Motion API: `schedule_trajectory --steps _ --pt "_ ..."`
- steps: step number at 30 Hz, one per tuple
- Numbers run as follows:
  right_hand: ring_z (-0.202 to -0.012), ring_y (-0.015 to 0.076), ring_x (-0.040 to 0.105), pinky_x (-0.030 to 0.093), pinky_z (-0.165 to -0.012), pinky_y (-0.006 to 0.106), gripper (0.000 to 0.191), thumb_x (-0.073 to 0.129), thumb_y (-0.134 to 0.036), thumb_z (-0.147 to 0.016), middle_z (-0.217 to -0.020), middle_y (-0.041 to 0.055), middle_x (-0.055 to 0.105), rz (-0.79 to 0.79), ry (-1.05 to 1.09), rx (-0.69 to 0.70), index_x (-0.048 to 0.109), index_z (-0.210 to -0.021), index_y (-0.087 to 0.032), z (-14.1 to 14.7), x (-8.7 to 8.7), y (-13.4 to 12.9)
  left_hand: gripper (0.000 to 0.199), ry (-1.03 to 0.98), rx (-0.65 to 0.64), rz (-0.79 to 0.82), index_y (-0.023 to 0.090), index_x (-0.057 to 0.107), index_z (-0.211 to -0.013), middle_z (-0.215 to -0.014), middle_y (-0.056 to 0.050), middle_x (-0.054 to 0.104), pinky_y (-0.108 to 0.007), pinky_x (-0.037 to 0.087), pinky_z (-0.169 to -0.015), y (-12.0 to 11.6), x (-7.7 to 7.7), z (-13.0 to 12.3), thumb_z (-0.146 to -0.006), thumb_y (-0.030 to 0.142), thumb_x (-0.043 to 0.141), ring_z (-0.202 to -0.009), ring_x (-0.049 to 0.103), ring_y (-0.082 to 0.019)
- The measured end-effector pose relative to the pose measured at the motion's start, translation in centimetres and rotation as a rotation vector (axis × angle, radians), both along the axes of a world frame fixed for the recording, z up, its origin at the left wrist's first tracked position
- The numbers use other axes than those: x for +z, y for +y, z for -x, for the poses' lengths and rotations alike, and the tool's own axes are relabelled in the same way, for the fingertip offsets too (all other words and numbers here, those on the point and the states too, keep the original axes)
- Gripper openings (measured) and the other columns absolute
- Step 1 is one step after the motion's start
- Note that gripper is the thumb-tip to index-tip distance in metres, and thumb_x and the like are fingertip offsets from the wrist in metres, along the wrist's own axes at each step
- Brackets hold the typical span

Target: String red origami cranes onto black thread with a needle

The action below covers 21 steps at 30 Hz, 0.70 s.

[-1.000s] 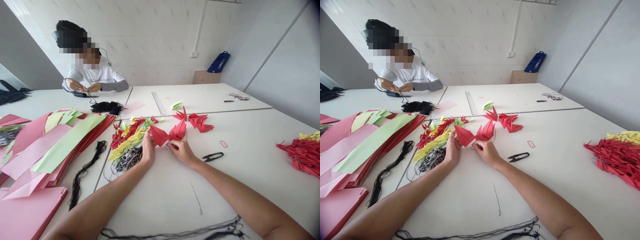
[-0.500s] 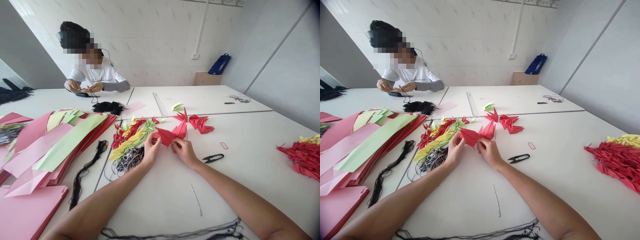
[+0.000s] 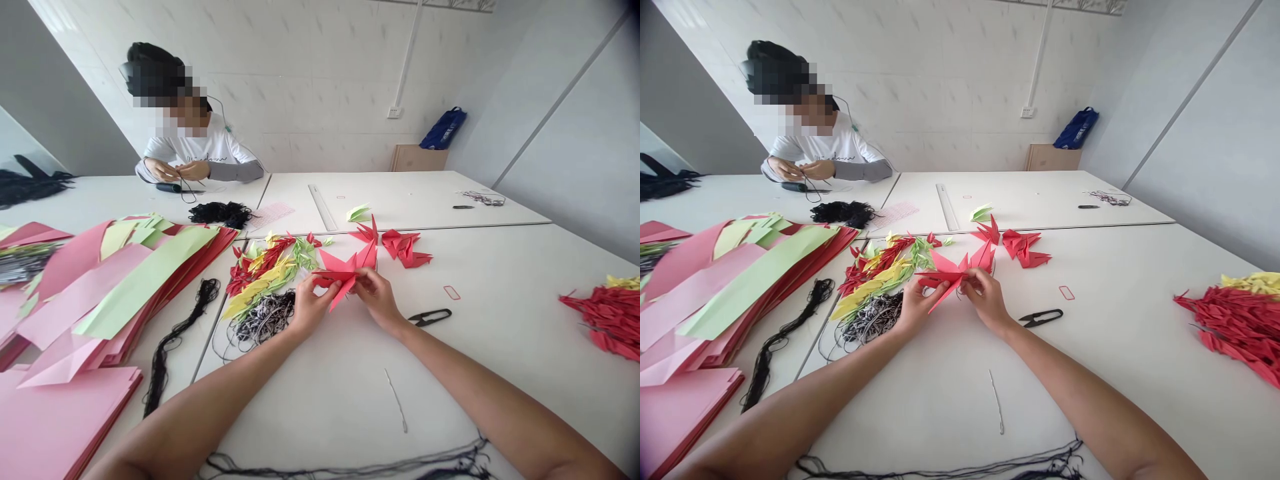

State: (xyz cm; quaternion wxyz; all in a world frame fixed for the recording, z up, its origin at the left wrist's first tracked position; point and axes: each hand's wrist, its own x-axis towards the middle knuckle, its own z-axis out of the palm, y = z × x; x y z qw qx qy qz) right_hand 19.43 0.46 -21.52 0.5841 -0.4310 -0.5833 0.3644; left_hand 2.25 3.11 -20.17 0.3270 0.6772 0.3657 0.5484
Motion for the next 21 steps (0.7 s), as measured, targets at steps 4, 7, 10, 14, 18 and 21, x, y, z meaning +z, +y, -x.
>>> schedule_trajectory --steps 4,7,10,14,18,21 --pt "-0.075 0.0151 0.068 0.060 -0.072 0.031 0.029 0.067 -0.039 -0.090 -0.091 0.0029 0.069 -0.039 0.012 -0.016 0.060 -0.113 -0.023 0.1 -0.2 -0.2 0.021 -0.054 -0.037 0.127 0.018 0.072 -0.074 -0.083 -0.008 0.074 -0.033 0.050 -0.075 0.0 -0.1 0.0 -0.082 0.037 0.074 -0.079 0.066 -0.021" --pt "-0.074 0.0158 0.069 0.061 -0.074 0.033 0.028 0.066 -0.036 -0.092 -0.089 0.0030 0.069 -0.138 -0.093 -0.045 0.060 -0.116 -0.023 0.2 -0.3 -0.6 0.027 -0.155 -0.097 0.235 0.017 0.070 -0.072 -0.079 -0.007 0.073 -0.032 0.050 -0.072 -0.1 -0.1 0.0 -0.078 0.042 0.077 -0.075 0.066 -0.020" --pt "-0.079 0.0169 0.071 0.062 -0.077 0.033 0.031 0.064 -0.032 -0.093 -0.090 0.0034 0.071 -0.226 -0.217 -0.068 0.059 -0.122 -0.023 0.1 -0.4 -1.0 0.033 -0.262 -0.192 0.369 0.016 0.067 -0.070 -0.072 -0.004 0.070 -0.030 0.050 -0.067 -0.1 0.0 0.0 -0.075 0.047 0.078 -0.066 0.062 -0.017" --pt "-0.083 0.0163 0.071 0.062 -0.078 0.031 0.044 0.060 -0.029 -0.095 -0.095 0.0042 0.072 -0.269 -0.239 0.006 0.050 -0.138 -0.024 0.0 -0.3 -1.3 0.033 -0.332 -0.291 0.468 0.015 0.070 -0.074 -0.070 -0.004 0.070 -0.028 0.050 -0.066 0.2 0.1 0.2 -0.068 0.045 0.081 -0.063 0.061 -0.016" --pt "-0.079 0.0155 0.071 0.062 -0.076 0.029 0.040 0.058 -0.028 -0.097 -0.094 0.0039 0.073 -0.289 -0.252 0.020 0.052 -0.136 -0.025 -0.2 -0.2 -1.3 0.032 -0.258 -0.339 0.488 0.013 0.072 -0.071 -0.069 -0.005 0.070 -0.028 0.050 -0.065 0.4 0.5 0.4 -0.069 0.044 0.081 -0.062 0.061 -0.016" --pt "-0.075 0.0152 0.072 0.061 -0.073 0.028 0.033 0.062 -0.029 -0.094 -0.094 0.0038 0.075 -0.317 -0.316 -0.042 0.056 -0.126 -0.024 -0.4 -0.3 -1.2 0.036 -0.214 -0.366 0.458 0.013 0.073 -0.075 -0.070 -0.006 0.071 -0.029 0.050 -0.065 0.3 0.8 0.5 -0.074 0.049 0.079 -0.064 0.062 -0.017"
